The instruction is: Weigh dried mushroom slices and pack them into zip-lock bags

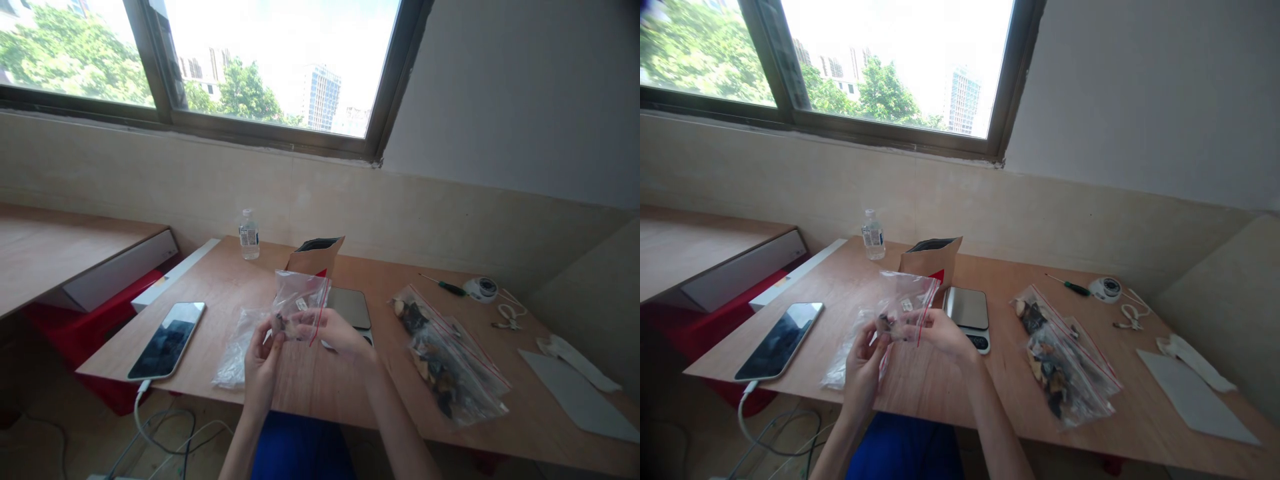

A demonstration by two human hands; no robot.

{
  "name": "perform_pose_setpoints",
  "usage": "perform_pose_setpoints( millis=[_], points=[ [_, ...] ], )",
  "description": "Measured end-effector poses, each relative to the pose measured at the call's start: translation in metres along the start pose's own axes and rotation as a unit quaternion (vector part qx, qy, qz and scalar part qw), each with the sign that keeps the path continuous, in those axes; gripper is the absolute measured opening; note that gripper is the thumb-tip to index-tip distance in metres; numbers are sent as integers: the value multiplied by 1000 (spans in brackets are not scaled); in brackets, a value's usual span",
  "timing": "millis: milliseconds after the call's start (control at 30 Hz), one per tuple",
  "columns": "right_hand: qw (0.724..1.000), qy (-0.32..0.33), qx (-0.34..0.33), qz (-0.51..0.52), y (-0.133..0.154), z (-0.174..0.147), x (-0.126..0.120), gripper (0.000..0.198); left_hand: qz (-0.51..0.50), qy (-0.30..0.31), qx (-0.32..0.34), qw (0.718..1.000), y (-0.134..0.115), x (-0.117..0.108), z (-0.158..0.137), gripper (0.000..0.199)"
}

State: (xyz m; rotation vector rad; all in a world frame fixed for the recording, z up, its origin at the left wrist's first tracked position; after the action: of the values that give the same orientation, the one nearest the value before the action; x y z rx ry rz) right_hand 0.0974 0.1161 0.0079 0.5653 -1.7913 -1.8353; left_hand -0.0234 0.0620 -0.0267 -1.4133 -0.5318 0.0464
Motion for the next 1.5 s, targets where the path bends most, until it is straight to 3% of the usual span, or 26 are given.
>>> perform_pose_setpoints(
  millis=[167,300,467,600,767,967,1067,1133,1167,1233,1367,1433,1500],
  points=[
    [999,-52,-11,6,1,0,-15,31,30,-13,-7,999,-1,-2,2,37],
    [996,-78,-28,29,5,1,-18,31,40,-14,-7,999,-2,-2,2,37],
    [980,-177,-91,27,20,2,-45,29,24,-60,4,998,-1,-14,3,37],
    [949,-260,-178,8,56,6,-79,29,-29,-155,12,987,-1,-37,3,36],
    [887,-349,-297,-55,112,24,-110,26,-78,-177,8,981,-2,-43,3,35],
    [846,-319,-344,-254,133,50,-84,19,-83,-178,3,981,0,-42,3,35],
    [807,-355,-346,-320,130,34,-70,24,-91,-178,-1,980,0,-42,3,34],
    [796,-388,-352,-303,127,15,-64,27,-92,-176,0,980,-1,-42,3,34],
    [801,-396,-352,-280,123,6,-61,27,-91,-174,3,981,-2,-42,3,34],
    [840,-375,-329,-213,110,-2,-54,24,-83,-169,11,982,-5,-41,3,35],
    [957,-197,-210,-46,67,10,-22,18,-63,-157,14,985,-7,-37,1,36],
    [984,-106,-141,8,47,14,-2,19,-48,-148,14,988,-6,-34,1,38],
    [993,-55,-100,20,35,14,8,23,-27,-140,18,990,-6,-32,0,40]
  ],
)
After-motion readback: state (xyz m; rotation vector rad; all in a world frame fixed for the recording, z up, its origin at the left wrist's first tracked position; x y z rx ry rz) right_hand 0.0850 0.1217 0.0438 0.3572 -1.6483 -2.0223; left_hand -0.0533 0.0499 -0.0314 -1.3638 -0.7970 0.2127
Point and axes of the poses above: each hand's wrist, its own z-axis towards the middle knuckle, its own x-axis out of the palm, y = z × x, the point moved 10 cm from there along z, towards the middle knuckle, and after that the axes turned 7 degrees about -x, right-handed, at the moved point
